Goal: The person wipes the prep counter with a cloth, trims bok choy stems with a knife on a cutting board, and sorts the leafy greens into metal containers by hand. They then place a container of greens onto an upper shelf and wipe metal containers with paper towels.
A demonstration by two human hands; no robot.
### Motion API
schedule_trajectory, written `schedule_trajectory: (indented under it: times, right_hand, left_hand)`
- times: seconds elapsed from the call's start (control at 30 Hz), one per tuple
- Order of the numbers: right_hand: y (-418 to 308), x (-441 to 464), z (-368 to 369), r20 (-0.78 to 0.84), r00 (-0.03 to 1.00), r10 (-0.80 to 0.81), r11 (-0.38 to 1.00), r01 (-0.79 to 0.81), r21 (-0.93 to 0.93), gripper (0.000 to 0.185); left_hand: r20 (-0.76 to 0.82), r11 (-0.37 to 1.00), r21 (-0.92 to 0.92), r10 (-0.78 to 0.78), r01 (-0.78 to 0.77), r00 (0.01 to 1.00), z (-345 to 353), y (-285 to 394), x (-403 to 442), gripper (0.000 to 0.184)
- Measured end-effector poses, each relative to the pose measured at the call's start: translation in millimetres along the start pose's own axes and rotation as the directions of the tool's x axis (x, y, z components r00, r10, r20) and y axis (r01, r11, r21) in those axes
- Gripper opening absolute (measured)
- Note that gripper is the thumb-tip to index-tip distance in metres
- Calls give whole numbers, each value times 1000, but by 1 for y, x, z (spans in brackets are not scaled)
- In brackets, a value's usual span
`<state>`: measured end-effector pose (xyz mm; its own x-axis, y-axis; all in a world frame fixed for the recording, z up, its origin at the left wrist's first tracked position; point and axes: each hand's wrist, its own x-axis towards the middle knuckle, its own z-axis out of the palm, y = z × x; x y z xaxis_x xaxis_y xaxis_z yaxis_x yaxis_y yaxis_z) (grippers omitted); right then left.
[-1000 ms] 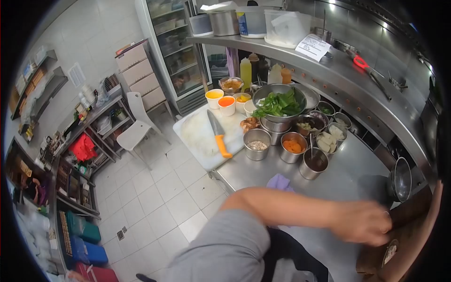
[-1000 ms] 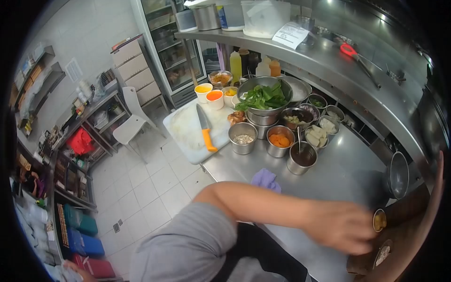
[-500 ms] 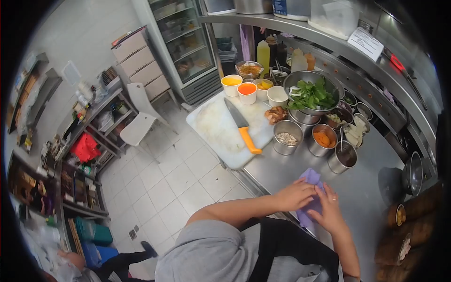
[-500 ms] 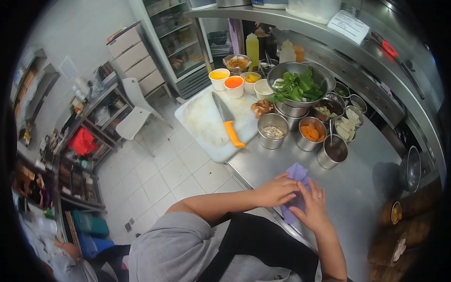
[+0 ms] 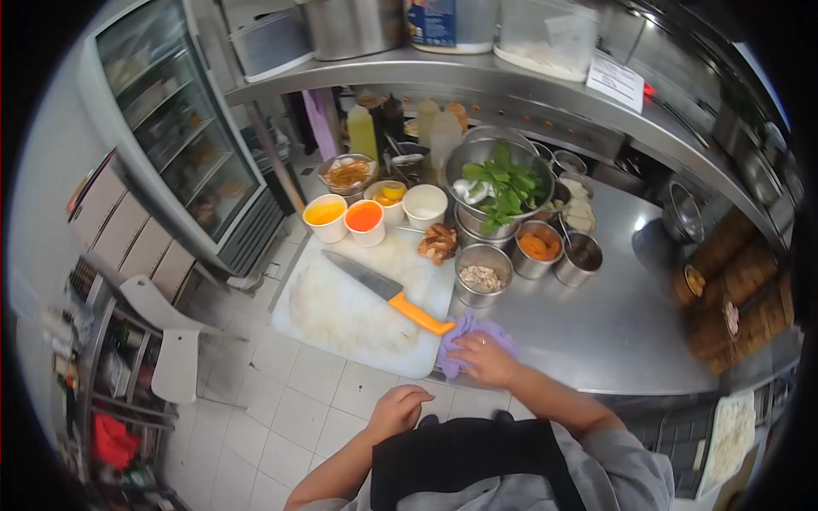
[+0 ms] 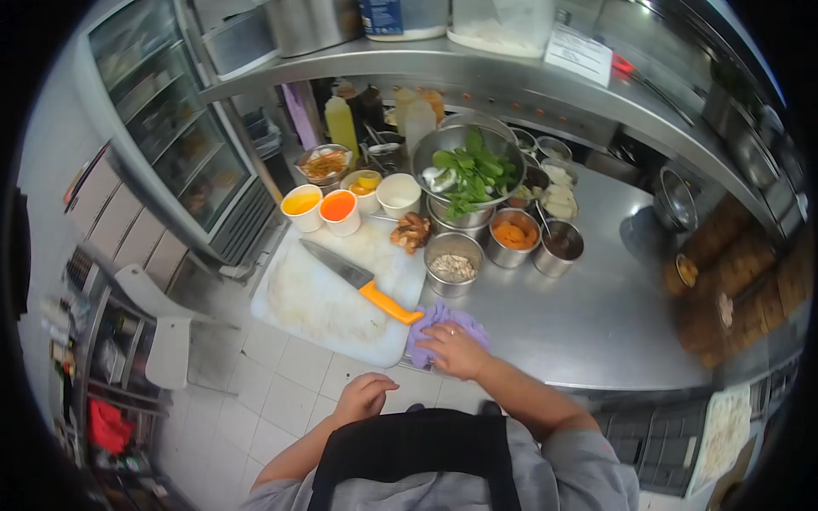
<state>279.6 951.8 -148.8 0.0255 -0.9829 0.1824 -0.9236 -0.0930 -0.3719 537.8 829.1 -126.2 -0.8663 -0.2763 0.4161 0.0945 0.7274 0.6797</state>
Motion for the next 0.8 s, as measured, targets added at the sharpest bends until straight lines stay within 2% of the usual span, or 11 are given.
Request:
schedule_trajectory:
  times: [0.1, 0.23, 0.37, 0.43, 0.57, 0.6, 0.63, 0.67, 0.7, 0.73, 0.8]
  right_hand:
    - [5, -5, -8, 64, 997, 50, 997, -53, 49, 51]
    - [-14, -13, -63, -74, 995, 66, 987, -76, -144, 45]
    - [-7, 10, -131, -525, 832, 178, 977, -215, -9, 25]
    - [2, 38, -160, -657, 752, 51, 967, -202, -157, 18]
    - [-28, 96, -198, -606, 743, -285, 818, -141, -558, 16]
    - [-24, 110, -195, -574, 774, -266, 761, -197, -618, 19]
    - [-37, 119, -199, -485, 869, -97, 703, -285, -652, 27]
    - [-36, 140, -199, -363, 897, 253, 626, -437, -646, 33]
    - [44, 143, -175, -453, 892, 13, 716, -324, -618, 41]
    - [98, 157, -158, -440, 898, -11, 733, -292, -614, 52]
    - [140, 165, -143, -336, 920, 201, 705, -374, -603, 63]
  left_hand:
    - [114, 999, -17, -35, 37, 993, -27, 4, -24, 31]
    - [39, 986, 106, -131, 127, 991, -47, -2, -61, 34]
    - [-96, 919, 57, -384, 390, 918, -43, -6, -88, 35]
    - [-147, 918, 61, -380, 391, 913, -44, 8, -82, 35]
    - [-171, 966, 147, -187, 213, 967, -39, 17, -75, 35]
    - [-181, 973, 144, -155, 182, 971, -39, 22, -74, 34]
    - [-202, 963, 196, -143, 183, 969, -30, 14, -81, 34]
    - [-168, 947, 182, -236, 266, 957, -30, 17, -86, 37]
    - [-205, 938, 224, -220, 265, 954, -30, 24, -88, 32]
    - [-261, 924, 253, -221, 288, 940, -31, 26, -91, 30]
    - [-363, 889, 295, -236, 352, 901, -27, 33, -110, 27]
